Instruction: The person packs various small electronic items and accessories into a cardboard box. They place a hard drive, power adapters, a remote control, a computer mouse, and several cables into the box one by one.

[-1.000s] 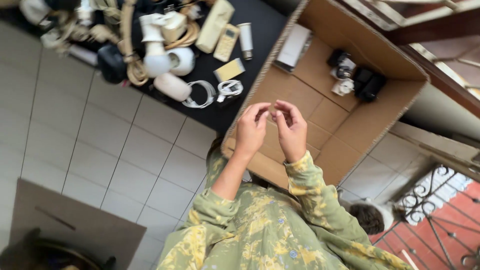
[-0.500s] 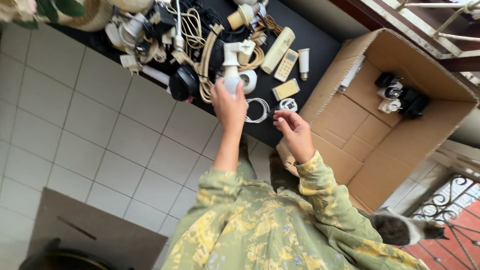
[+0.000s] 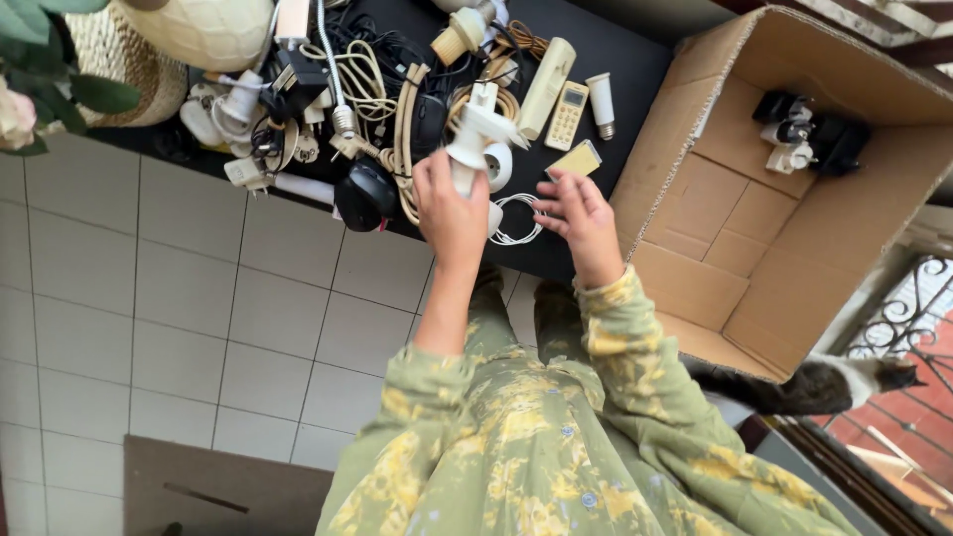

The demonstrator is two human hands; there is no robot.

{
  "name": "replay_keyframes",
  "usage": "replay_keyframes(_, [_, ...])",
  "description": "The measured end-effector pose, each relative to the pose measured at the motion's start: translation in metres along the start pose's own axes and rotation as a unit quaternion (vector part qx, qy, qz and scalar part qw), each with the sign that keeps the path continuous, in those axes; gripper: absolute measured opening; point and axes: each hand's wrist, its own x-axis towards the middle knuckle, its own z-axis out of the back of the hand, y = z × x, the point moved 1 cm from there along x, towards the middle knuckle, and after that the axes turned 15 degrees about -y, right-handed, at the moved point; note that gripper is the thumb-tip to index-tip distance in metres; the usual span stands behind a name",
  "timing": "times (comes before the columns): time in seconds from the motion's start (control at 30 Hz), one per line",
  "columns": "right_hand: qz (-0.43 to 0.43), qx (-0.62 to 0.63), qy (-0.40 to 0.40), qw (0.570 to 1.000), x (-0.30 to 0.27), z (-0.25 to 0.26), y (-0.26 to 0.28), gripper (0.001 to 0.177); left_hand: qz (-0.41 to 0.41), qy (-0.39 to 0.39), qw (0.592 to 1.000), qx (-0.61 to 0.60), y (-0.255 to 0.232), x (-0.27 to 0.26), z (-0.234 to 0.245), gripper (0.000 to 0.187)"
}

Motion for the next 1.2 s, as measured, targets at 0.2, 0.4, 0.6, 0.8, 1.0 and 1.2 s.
replay_keyframes(0.2, [-0.077,-0.071,0.123,0.987,0.012,0.022,0.048,0.050,-0.231,0.141,0.957,-0.104,-0.042,-0.008,0.047,0.058])
replay_keyframes(0.4, [-0.146,0.020,0.086,0.985,0.010,0.049,0.036,0.031,-0.182,0.270,0.882,-0.340,-0.056,0.005,0.041,0.056])
replay_keyframes(0.6, [-0.021,0.033,-0.016,0.999,-0.001,0.055,0.019,0.026,-0.078,0.217,0.958,-0.170,-0.052,-0.021,0.001,0.028])
replay_keyframes(0.8, [0.040,-0.006,-0.033,0.999,-0.002,0.071,0.025,0.023,0.096,0.411,0.879,-0.222,-0.059,0.004,0.004,0.043])
replay_keyframes(1.0, [0.066,-0.024,0.030,0.997,0.000,0.074,0.027,0.025,0.168,0.421,0.839,-0.300,-0.048,-0.005,0.000,0.051])
replay_keyframes(1.2, [0.089,-0.014,0.041,0.995,0.001,0.069,0.027,0.028,0.094,0.446,0.781,-0.427,-0.047,0.007,0.016,0.069])
